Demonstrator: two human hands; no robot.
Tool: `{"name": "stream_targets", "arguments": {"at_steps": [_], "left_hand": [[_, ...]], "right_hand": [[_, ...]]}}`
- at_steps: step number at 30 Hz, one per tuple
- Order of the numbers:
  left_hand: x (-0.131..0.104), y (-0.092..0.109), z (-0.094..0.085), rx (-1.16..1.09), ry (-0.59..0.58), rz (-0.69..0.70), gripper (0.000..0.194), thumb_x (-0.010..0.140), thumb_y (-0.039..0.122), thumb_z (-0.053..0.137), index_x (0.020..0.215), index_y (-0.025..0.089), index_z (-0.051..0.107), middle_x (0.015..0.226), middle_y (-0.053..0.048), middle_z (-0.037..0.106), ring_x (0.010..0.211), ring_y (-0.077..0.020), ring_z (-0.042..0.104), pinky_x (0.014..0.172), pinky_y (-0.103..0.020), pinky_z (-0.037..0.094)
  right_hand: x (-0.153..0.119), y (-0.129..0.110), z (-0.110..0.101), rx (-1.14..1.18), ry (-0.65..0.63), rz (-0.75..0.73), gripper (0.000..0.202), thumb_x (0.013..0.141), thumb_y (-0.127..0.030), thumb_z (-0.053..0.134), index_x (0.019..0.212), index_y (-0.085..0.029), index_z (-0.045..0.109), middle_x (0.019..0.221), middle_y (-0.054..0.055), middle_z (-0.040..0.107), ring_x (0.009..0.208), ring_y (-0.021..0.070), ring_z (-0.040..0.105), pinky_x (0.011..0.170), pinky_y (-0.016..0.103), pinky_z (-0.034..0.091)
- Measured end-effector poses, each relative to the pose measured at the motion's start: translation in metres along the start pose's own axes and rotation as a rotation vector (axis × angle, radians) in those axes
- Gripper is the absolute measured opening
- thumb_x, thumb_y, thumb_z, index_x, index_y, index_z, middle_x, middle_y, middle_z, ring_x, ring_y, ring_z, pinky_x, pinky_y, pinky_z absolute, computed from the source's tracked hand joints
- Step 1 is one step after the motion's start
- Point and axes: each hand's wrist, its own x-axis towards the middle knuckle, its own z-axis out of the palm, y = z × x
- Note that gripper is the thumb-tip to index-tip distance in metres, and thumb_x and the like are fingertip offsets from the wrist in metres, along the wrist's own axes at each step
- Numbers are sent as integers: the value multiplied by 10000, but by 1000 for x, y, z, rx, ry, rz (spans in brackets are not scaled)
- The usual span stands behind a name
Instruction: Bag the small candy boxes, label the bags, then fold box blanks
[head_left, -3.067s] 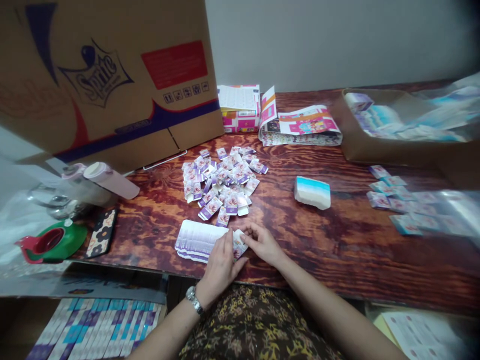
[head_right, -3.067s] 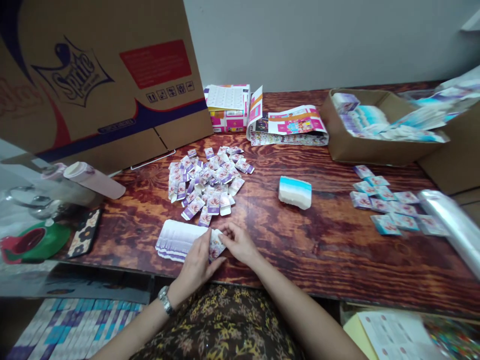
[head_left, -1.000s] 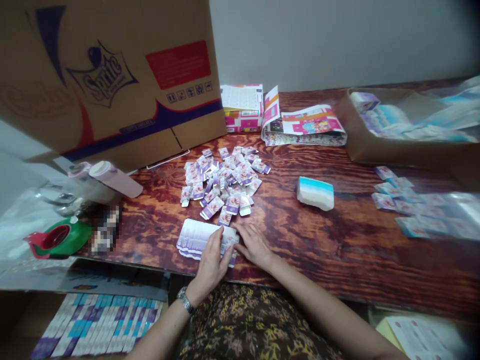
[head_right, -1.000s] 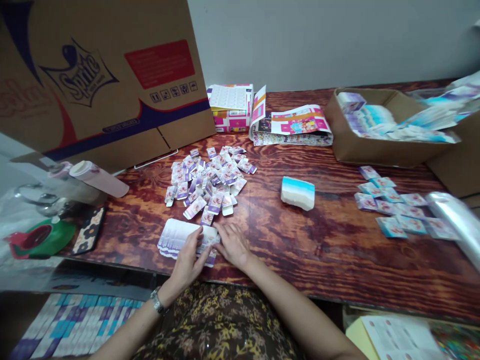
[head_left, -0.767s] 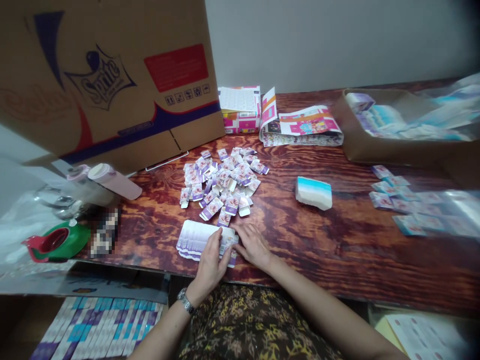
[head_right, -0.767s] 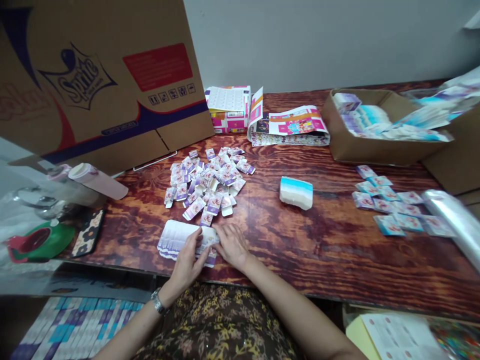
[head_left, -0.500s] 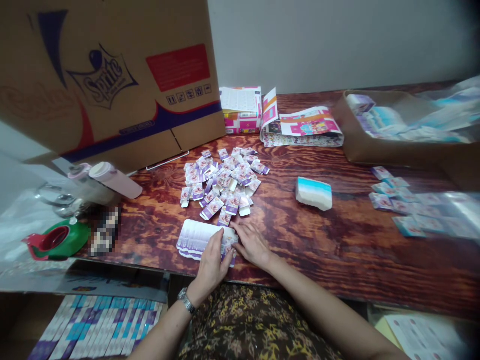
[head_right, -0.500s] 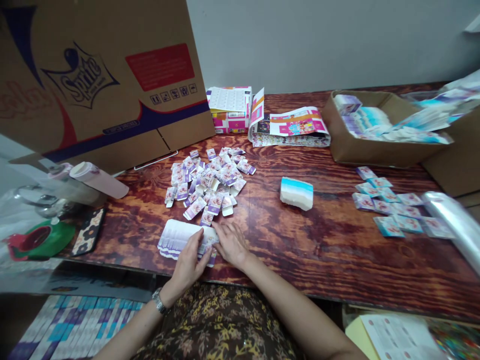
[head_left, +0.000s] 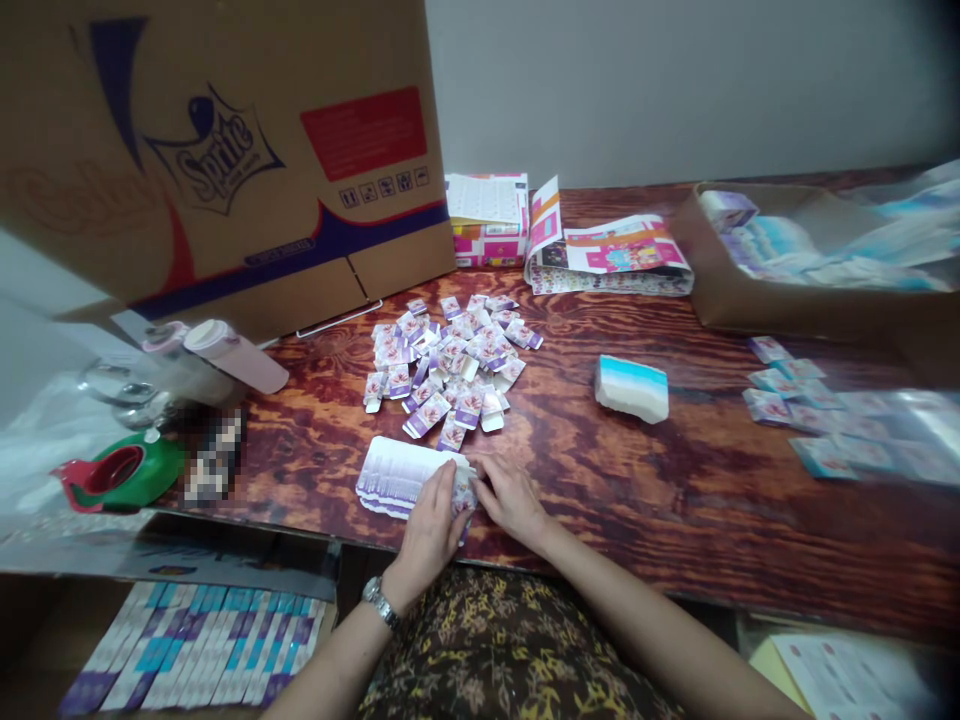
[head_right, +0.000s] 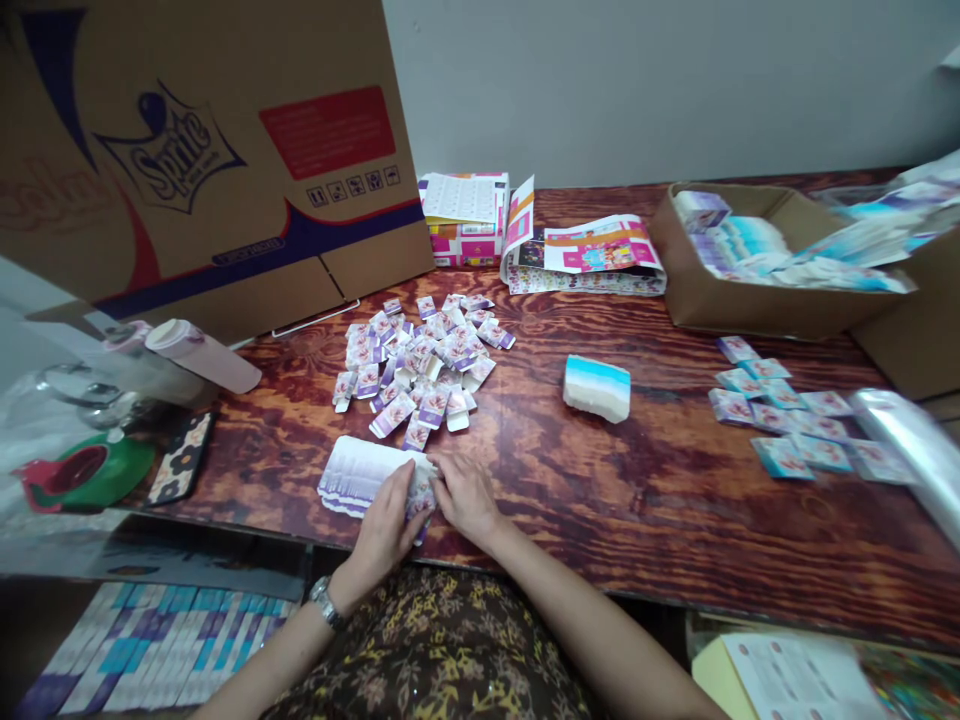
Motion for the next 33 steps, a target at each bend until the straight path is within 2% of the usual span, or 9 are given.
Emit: {"name": "stream_targets", "arguments": {"at_steps": [7, 11, 14, 18, 21, 25, 28, 30, 33], "left_hand": [[6, 22, -6, 113, 58, -64, 739, 841, 316, 525, 1408, 96, 106, 1206, -209, 489, 1107, -301, 499, 901, -464, 450], [11, 23, -7, 129, 95, -63, 581, 852, 243, 482, 1358, 103, 235, 1112, -185, 555, 1016, -269, 561, 833, -410, 487], [15, 23, -10, 62, 119, -106, 479, 846, 260, 505, 1279, 137, 342, 1059, -140, 596, 940, -234, 606, 777, -349, 508], [23, 29, -17, -40, 164, -198, 553, 803, 266, 558, 1293, 160, 323, 1103, -125, 599, 878, -214, 639, 728, -310, 516], [28, 32, -19, -83, 191, -202, 548, 785, 224, 552, 1287, 189, 334, 1123, -103, 595, 874, -196, 639, 735, -297, 512], [29, 29, -17, -89, 180, -90, 394, 804, 215, 530, 1181, 198, 417, 1044, -79, 604, 866, -172, 622, 742, -278, 505], [27, 25, -18, -61, 136, -30, 347, 822, 228, 513, 1157, 203, 427, 973, -64, 601, 811, -169, 616, 701, -279, 507], [26, 24, -18, -37, 113, -16, 404, 826, 211, 494, 1216, 198, 389, 1019, -84, 590, 866, -188, 612, 731, -302, 507], [27, 26, -19, -23, 105, -42, 608, 830, 200, 476, 1372, 163, 203, 1184, -152, 533, 1007, -225, 577, 820, -346, 493]], "right_hand": [[3, -15, -16, 320, -13, 122, 194, 858, -234, 470, 1002, -191, 594, 829, 19, 629, 676, 141, 575, 625, 259, 471], [3, -22, -29, 248, 47, 70, 160, 851, -220, 490, 954, -193, 610, 862, 29, 635, 766, 158, 585, 704, 279, 477], [2, -23, -37, 206, 94, 55, 199, 877, -218, 457, 1021, -206, 594, 933, 45, 633, 825, 168, 591, 744, 292, 488], [-7, -23, -40, 113, 158, -117, 253, 877, -254, 482, 1116, -208, 551, 1130, 94, 557, 1065, 213, 526, 899, 361, 454], [-13, -26, -37, 68, 135, -185, 235, 875, -249, 492, 1089, -195, 572, 1233, 117, 493, 1166, 231, 460, 971, 389, 407], [-14, -32, -39, 243, 71, -94, 208, 911, -246, 433, 1029, -211, 601, 1211, 88, 523, 1150, 210, 481, 975, 375, 404], [-7, -35, -43, 454, 104, 25, 246, 927, -275, 406, 1123, -225, 547, 1119, 62, 588, 1040, 181, 554, 905, 349, 456], [-2, -35, -43, 571, 94, 123, 246, 918, -302, 423, 1115, -218, 544, 1028, 44, 630, 932, 167, 598, 823, 321, 497], [5, -34, -42, 611, 41, 184, 203, 877, -309, 490, 1000, -191, 602, 936, 37, 658, 839, 168, 619, 760, 308, 517]]}}
